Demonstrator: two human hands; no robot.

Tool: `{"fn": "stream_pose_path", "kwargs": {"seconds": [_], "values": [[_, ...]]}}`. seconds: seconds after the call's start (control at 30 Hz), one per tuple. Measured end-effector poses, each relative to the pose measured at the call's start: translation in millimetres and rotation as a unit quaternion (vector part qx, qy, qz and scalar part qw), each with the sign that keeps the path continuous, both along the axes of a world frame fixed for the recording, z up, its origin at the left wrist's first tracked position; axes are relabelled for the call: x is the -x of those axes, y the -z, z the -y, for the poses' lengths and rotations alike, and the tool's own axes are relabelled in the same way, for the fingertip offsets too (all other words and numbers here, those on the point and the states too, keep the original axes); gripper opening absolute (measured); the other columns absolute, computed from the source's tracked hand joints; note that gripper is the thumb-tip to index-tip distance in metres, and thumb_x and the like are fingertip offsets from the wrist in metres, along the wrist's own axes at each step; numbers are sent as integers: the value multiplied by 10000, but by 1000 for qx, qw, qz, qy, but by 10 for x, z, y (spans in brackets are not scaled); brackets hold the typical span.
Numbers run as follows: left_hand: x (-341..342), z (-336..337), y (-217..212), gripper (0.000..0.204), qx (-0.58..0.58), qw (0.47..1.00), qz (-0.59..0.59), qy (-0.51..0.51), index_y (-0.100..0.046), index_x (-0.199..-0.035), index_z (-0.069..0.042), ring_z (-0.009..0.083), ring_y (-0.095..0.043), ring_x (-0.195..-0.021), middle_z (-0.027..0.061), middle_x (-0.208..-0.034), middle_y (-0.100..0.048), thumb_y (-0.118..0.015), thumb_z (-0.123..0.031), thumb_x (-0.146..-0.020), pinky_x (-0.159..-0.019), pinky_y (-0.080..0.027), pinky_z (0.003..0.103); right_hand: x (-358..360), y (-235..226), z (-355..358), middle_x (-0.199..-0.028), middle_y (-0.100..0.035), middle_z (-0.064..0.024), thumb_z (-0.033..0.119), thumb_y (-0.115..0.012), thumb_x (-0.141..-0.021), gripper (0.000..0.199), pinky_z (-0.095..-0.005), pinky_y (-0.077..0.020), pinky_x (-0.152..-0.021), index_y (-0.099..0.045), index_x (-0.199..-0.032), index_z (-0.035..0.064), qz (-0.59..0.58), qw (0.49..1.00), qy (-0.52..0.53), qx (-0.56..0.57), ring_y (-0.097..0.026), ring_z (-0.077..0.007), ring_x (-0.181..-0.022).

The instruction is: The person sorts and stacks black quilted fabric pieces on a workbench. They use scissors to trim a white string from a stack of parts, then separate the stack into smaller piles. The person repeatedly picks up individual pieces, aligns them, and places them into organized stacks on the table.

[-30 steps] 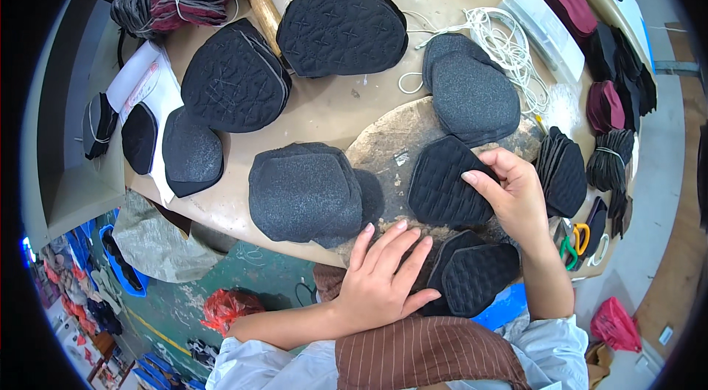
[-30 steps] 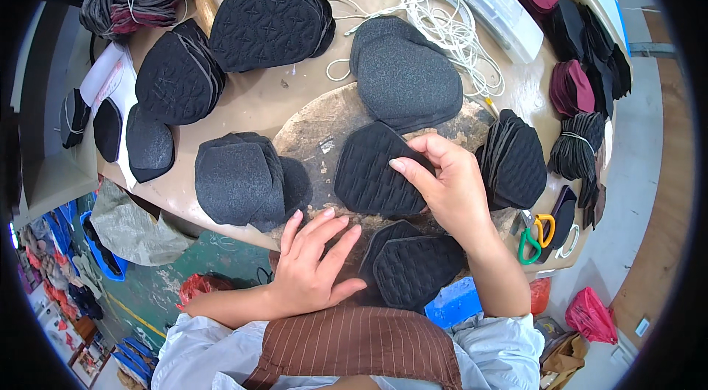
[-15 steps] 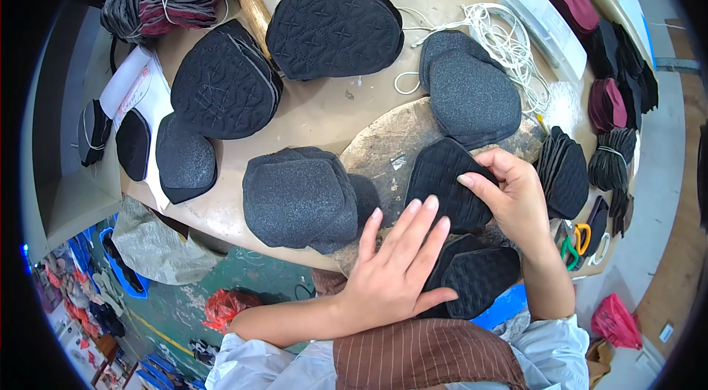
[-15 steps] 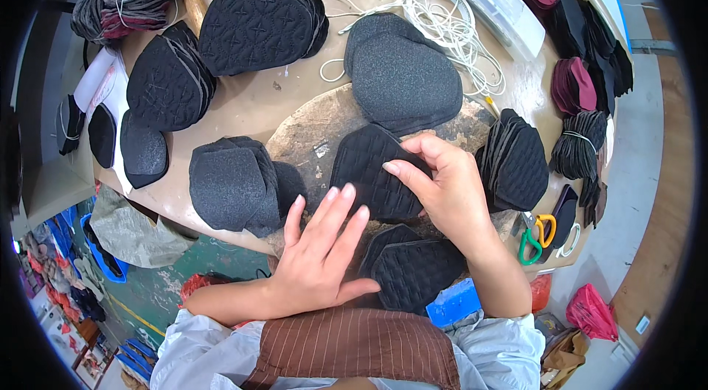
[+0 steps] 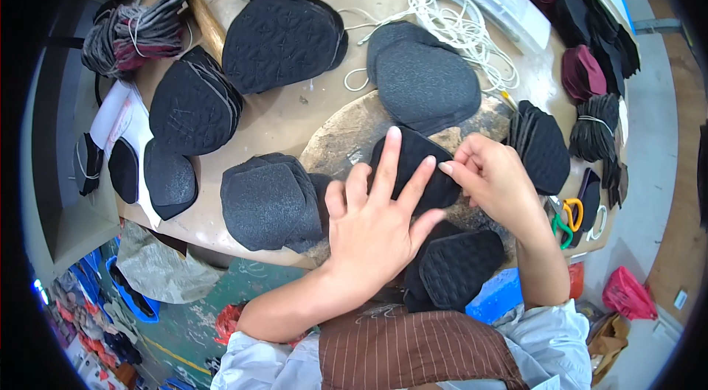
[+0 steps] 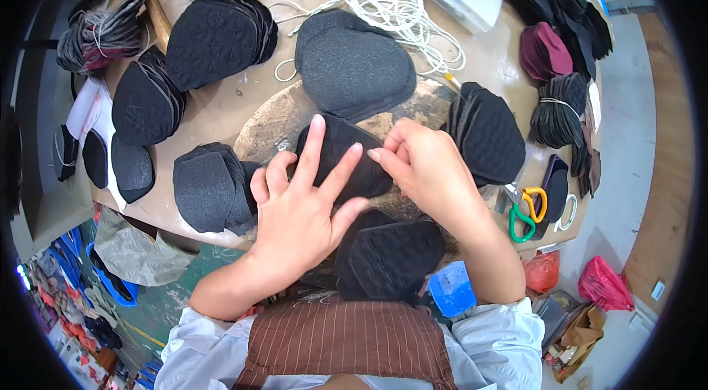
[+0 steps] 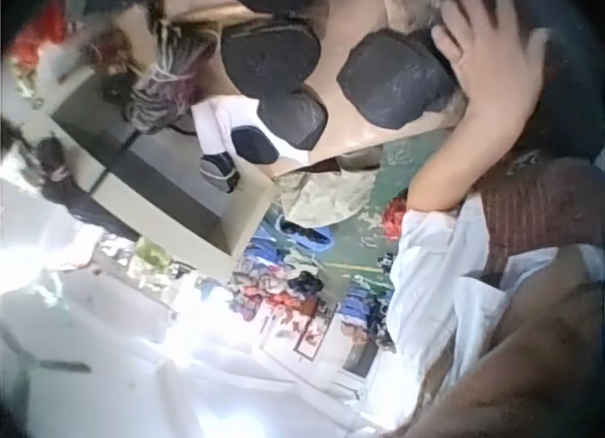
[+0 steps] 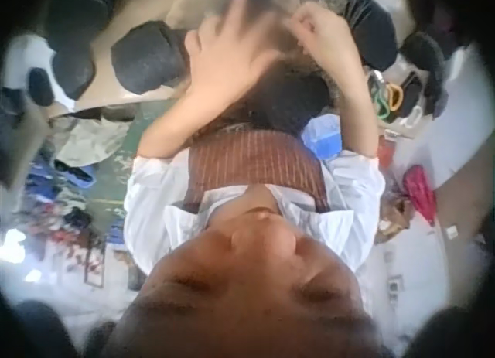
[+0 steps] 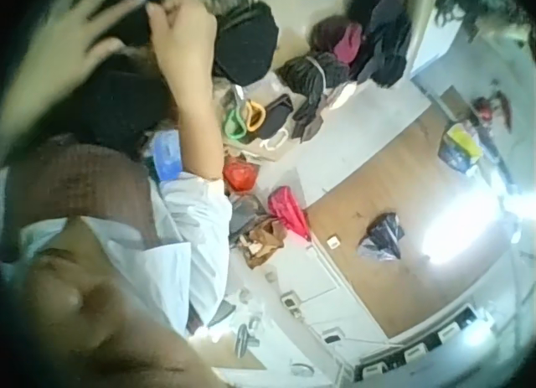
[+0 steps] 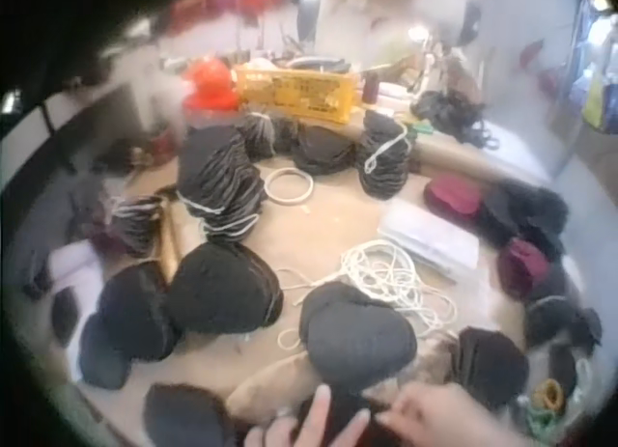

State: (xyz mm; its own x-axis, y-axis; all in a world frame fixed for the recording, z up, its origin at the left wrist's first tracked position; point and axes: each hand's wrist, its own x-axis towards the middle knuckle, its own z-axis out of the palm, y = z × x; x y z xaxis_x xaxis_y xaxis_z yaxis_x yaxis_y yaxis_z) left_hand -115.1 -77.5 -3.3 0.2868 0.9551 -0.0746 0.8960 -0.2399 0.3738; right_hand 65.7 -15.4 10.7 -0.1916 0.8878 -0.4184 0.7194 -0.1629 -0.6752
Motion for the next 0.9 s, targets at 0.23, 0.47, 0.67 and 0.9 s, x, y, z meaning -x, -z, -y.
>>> {"fn": "stream_pose_path", "kwargs": {"seconds": [0.23,0.47,0.67,0.9], "values": [[207,42,-211,710,45,852,510,-113,-378,-1390,-41,130,-573,-663,82,-782,-567,-734,-30,-775,-585,-469,250,-278,-270,323,-915,-550,-43,4,-702,-786,156,-216,-432,-671,-551,-804,42,-305,943,11,-134,-538,-74,-789],[143,-172,-329,387,-94,965,243,13,-579,-1173,-8,331,-631,-909,180,-1033,-626,-677,-89,-808,-772,-517,379,-504,-327,795,-770,-605,-8,31,-738,-773,270,-203,-448,-559,-540,-958,33,-141,985,-19,98,-572,-60,-649],[-33,-804,77,176,-161,983,76,40,-657,-942,8,315,-637,-919,145,-1007,-655,-624,-56,-780,-781,-527,391,-734,-360,675,-821,-615,-62,46,-719,-751,172,-260,-480,-649,-638,-898,11,-47,970,71,-227,-593,-138,-708],[-48,-850,68,108,-113,989,-2,91,-661,-861,-2,307,-649,-901,153,-1038,-661,-613,-82,-808,-760,-542,390,-1065,-264,403,-1049,-534,-115,120,-745,-745,457,-354,-444,-823,-564,-1154,23,188,948,176,-185,-556,-276,-951]]}}
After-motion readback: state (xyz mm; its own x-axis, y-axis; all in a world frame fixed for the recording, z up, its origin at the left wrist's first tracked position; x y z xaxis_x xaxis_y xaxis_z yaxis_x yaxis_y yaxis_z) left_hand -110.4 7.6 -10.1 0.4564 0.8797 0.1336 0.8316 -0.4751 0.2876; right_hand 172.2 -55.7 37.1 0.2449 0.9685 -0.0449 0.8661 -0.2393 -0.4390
